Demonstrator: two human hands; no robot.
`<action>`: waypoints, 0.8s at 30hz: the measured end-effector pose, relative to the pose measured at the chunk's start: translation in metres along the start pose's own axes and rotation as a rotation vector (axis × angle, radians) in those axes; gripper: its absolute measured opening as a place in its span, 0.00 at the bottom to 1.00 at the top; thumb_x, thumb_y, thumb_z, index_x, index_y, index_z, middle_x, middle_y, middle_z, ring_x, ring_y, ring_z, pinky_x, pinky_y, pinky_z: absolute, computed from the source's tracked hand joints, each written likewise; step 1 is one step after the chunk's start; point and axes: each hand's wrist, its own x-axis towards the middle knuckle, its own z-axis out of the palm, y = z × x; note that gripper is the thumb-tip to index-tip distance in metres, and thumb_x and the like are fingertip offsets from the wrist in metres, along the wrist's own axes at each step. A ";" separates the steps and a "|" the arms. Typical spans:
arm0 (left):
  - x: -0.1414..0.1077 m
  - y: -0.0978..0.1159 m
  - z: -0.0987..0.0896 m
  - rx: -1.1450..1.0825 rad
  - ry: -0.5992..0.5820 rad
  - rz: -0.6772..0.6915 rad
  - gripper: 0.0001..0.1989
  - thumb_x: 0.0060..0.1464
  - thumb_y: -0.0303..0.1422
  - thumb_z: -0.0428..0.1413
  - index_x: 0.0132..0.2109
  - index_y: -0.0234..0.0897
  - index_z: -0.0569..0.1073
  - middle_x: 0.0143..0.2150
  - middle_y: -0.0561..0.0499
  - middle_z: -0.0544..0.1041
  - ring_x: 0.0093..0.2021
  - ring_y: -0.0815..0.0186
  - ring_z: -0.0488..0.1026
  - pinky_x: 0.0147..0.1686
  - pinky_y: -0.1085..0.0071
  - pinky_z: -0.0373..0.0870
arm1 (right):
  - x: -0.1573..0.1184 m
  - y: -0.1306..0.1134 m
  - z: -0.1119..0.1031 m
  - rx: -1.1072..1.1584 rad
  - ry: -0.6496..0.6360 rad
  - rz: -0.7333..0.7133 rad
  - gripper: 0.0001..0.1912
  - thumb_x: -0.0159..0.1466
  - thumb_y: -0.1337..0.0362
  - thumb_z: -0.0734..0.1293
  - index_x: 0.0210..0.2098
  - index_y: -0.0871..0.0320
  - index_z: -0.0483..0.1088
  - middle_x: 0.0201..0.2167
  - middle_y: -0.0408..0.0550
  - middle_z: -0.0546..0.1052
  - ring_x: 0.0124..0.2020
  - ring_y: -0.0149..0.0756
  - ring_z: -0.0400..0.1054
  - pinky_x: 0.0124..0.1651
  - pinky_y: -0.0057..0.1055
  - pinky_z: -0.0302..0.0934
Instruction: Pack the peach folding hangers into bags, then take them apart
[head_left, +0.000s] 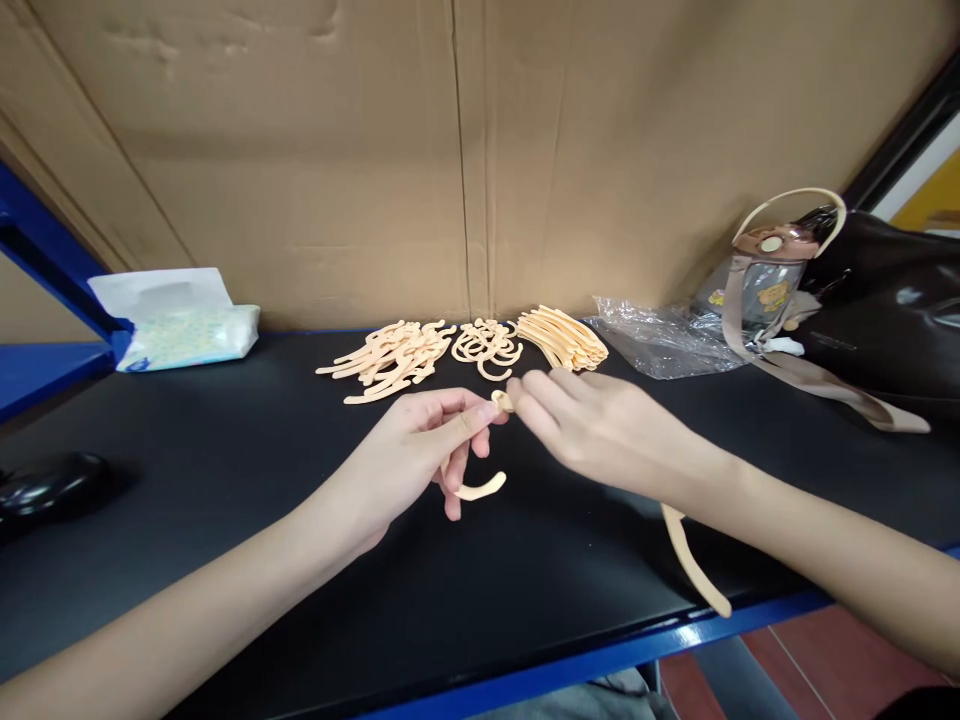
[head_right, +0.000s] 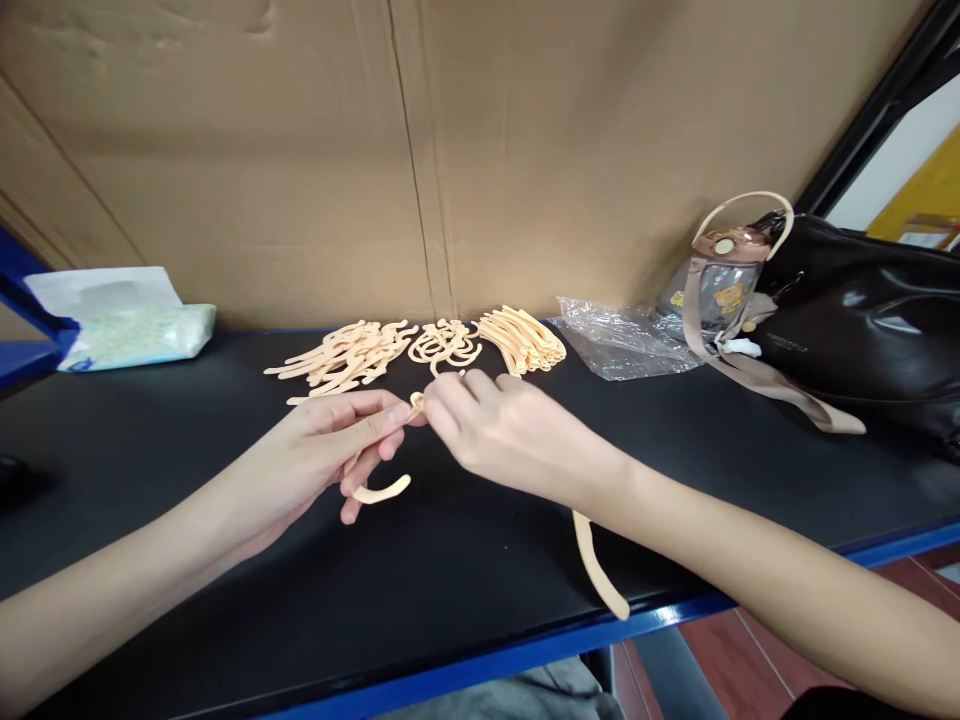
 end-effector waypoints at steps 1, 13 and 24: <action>0.000 0.000 0.000 0.007 -0.007 -0.005 0.16 0.57 0.39 0.56 0.25 0.36 0.69 0.12 0.59 0.62 0.12 0.74 0.58 0.12 0.79 0.66 | 0.000 -0.004 0.002 -0.036 0.020 -0.025 0.18 0.68 0.76 0.51 0.46 0.67 0.70 0.32 0.52 0.72 0.29 0.37 0.66 0.27 0.33 0.52; 0.012 0.009 0.018 0.150 0.115 0.133 0.07 0.55 0.32 0.57 0.31 0.33 0.75 0.25 0.53 0.75 0.24 0.72 0.71 0.22 0.80 0.68 | 0.006 0.030 0.021 0.916 -0.196 0.682 0.11 0.67 0.71 0.53 0.36 0.61 0.66 0.24 0.43 0.71 0.21 0.29 0.63 0.28 0.27 0.53; 0.163 0.020 -0.026 0.654 0.585 0.173 0.04 0.45 0.27 0.63 0.32 0.35 0.76 0.39 0.43 0.79 0.48 0.51 0.73 0.48 0.59 0.65 | 0.005 0.053 0.023 1.760 0.167 1.143 0.10 0.61 0.69 0.57 0.26 0.58 0.67 0.19 0.40 0.62 0.19 0.26 0.56 0.21 0.24 0.48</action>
